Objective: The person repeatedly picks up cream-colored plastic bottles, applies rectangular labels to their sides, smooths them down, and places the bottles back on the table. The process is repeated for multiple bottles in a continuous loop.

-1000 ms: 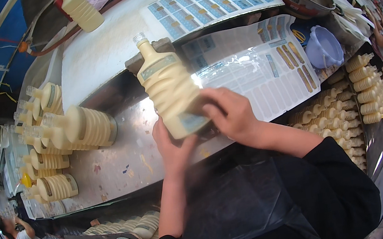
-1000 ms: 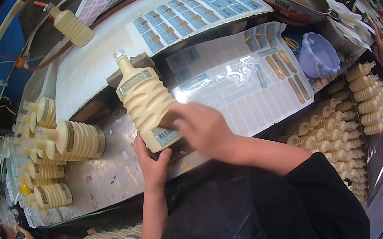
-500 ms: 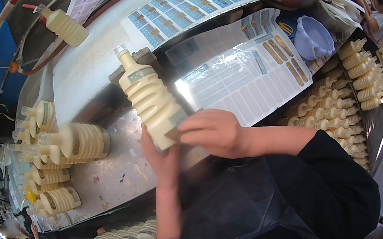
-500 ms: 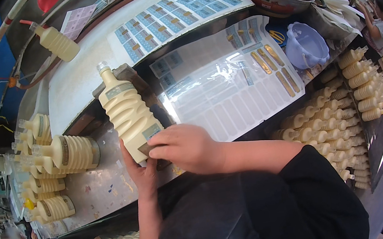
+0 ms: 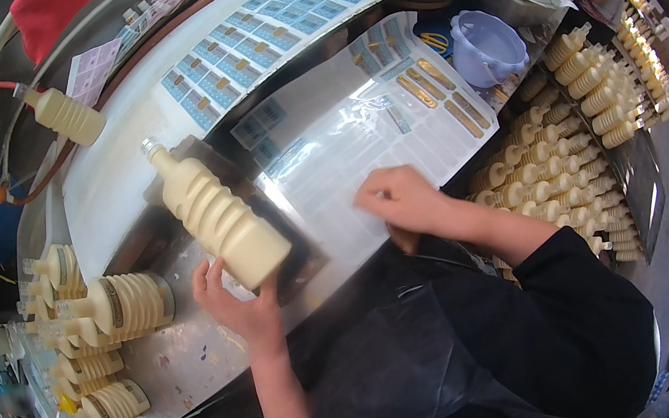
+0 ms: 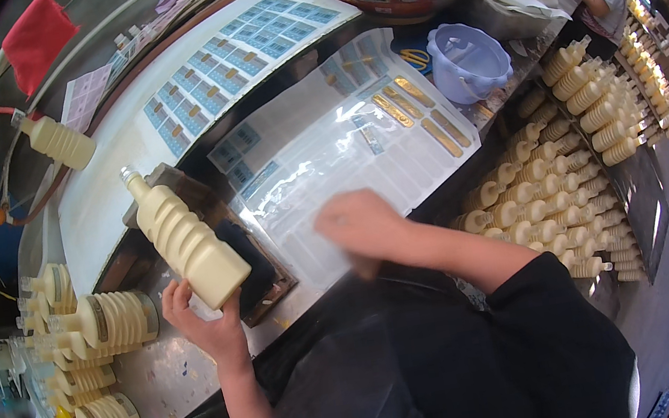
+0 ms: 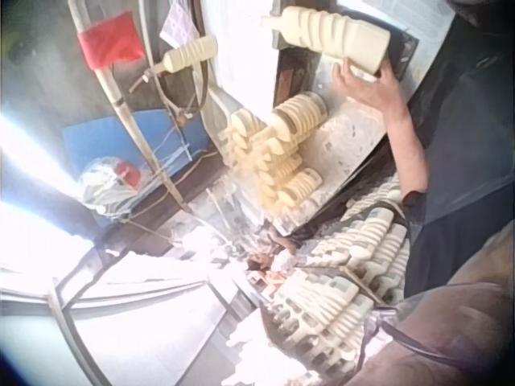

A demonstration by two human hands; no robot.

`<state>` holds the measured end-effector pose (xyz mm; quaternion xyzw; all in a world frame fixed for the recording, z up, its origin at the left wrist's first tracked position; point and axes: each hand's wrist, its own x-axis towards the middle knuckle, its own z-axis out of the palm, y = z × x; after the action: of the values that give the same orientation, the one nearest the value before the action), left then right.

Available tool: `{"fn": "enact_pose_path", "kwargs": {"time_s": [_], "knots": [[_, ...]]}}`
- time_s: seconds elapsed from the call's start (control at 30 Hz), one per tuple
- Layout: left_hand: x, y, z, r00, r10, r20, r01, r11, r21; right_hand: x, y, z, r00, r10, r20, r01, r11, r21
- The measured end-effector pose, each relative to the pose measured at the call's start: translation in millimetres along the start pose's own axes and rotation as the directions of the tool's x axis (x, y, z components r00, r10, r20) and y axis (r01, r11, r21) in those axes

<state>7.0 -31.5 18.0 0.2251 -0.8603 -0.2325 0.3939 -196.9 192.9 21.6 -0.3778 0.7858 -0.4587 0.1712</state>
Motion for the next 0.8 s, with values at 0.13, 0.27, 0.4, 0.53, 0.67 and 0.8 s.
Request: {"fn": "enact_pose_path", "kwargs": {"time_s": [0.13, 0.27, 0.4, 0.53, 0.67, 0.8], "knots": [[-4, 0, 9, 0.994, 0.106, 0.027, -0.107, 0.994, 0.018, -1, 54, -43, 0.961, -0.081, -0.265, -0.082, 0.830, -0.551], [1, 2, -3, 0.988, 0.134, 0.082, -0.142, 0.985, 0.103, -1, 70, -84, 0.928, -0.006, -0.373, -0.277, 0.659, -0.699], [-1, 2, -3, 0.986, 0.129, 0.107, -0.140, 0.985, 0.104, 6, 97, -108, 0.929, 0.155, -0.335, -0.365, 0.526, -0.768], [-6, 3, 2, 0.990, 0.117, 0.078, -0.125, 0.985, 0.117, -13, 84, -92, 0.953, 0.252, -0.169, -0.267, 0.431, -0.862], [-8, 3, 5, 0.991, 0.110, 0.070, -0.118, 0.986, 0.116, -50, 61, -71, 0.953, 0.293, -0.078, -0.221, 0.494, -0.841], [-6, 3, 4, 0.991, 0.112, 0.067, -0.119, 0.986, 0.115, -27, 83, -96, 0.970, -0.023, -0.243, -0.176, 0.624, -0.761]]}}
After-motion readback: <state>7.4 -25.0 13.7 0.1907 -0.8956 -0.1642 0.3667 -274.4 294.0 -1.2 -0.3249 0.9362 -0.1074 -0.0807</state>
